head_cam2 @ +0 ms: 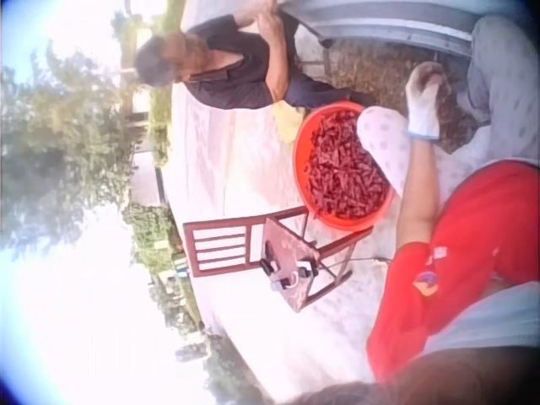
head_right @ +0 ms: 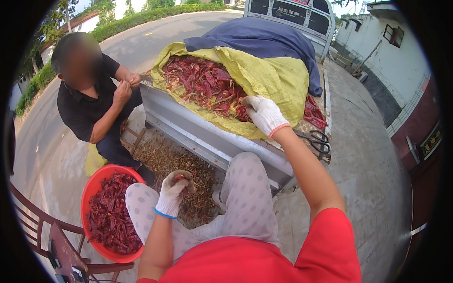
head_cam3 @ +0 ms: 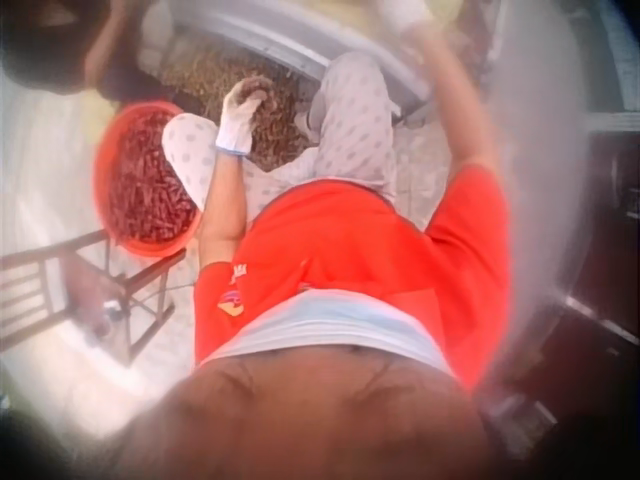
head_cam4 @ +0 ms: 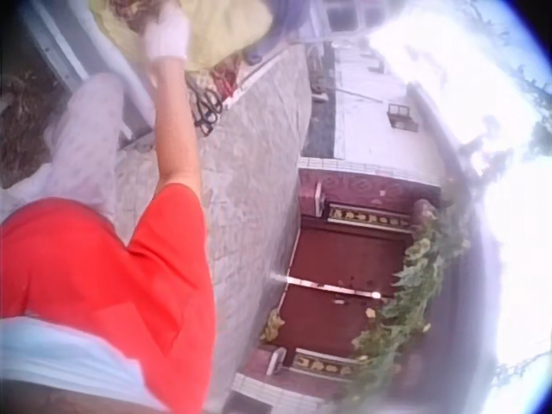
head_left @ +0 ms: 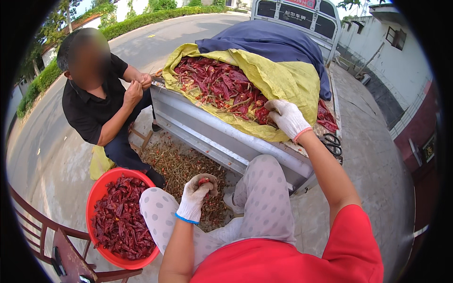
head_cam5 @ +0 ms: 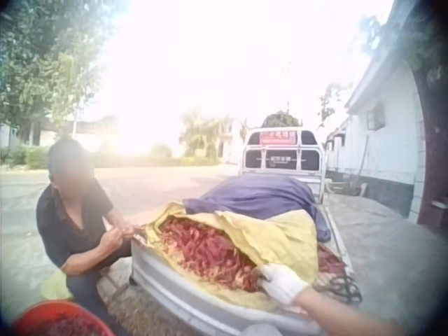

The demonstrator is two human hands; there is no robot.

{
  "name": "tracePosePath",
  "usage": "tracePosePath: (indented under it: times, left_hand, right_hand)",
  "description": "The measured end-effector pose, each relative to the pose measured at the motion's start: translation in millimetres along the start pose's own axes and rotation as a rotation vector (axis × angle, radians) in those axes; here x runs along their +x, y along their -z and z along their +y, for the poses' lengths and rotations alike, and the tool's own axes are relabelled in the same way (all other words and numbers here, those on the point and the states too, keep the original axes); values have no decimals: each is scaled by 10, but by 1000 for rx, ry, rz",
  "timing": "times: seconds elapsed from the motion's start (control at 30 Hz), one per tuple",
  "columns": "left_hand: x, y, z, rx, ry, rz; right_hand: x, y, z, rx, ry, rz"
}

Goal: The person sits on the ground and removes stems from dried red chilies using scissors. They pick chilies from a large sack on a truck bed, cut the stems, and place the trimmed chilies into a red basin.

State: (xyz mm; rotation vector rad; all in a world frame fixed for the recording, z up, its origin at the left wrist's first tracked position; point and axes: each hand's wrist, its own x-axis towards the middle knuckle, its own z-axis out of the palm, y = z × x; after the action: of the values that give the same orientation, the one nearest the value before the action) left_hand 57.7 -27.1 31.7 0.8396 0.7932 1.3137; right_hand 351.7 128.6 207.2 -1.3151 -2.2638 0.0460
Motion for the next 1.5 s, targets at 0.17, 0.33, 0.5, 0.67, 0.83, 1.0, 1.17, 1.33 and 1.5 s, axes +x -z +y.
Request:
tracePosePath:
  times: [0.17, 0.33, 0.5, 0.67, 0.83, 1.0, 1.17, 1.33, 1.5]
  left_hand:
    - [45, 15, -38, -20, 36, 34]
    - [76, 136, -104, -8, 62, 26]
    - [99, 192, -65, -189, 15, 64]
    - [-16, 64, -44, -196, 42, 35]
    - [259, 31, -434, -180, -177, -37]
    - [122, -12, -447, -78, -113, -20]
    - [194, 10, -552, -30, -156, 95]
    - [78, -45, -350, 26, -62, -18]
    - [15, -55, -222, 152, 17, 3]
  right_hand:
    - [353, -239, 31, -398, 80, -347]
    - [447, -541, 232, -575, 46, -323]
    - [535, -320, 273, -256, 28, 52]
    - [227, -325, -449, 384, 30, 122]
    - [-479, -708, -905, 772, -32, -202]
    - [-592, -1355, -1007, 847, 69, -458]
    - [-543, -1522, -1102, 476, 555, -174]
    - [-583, -1486, -1133, 271, 609, -157]
    - [-659, -1388, -1181, 451, 323, -230]
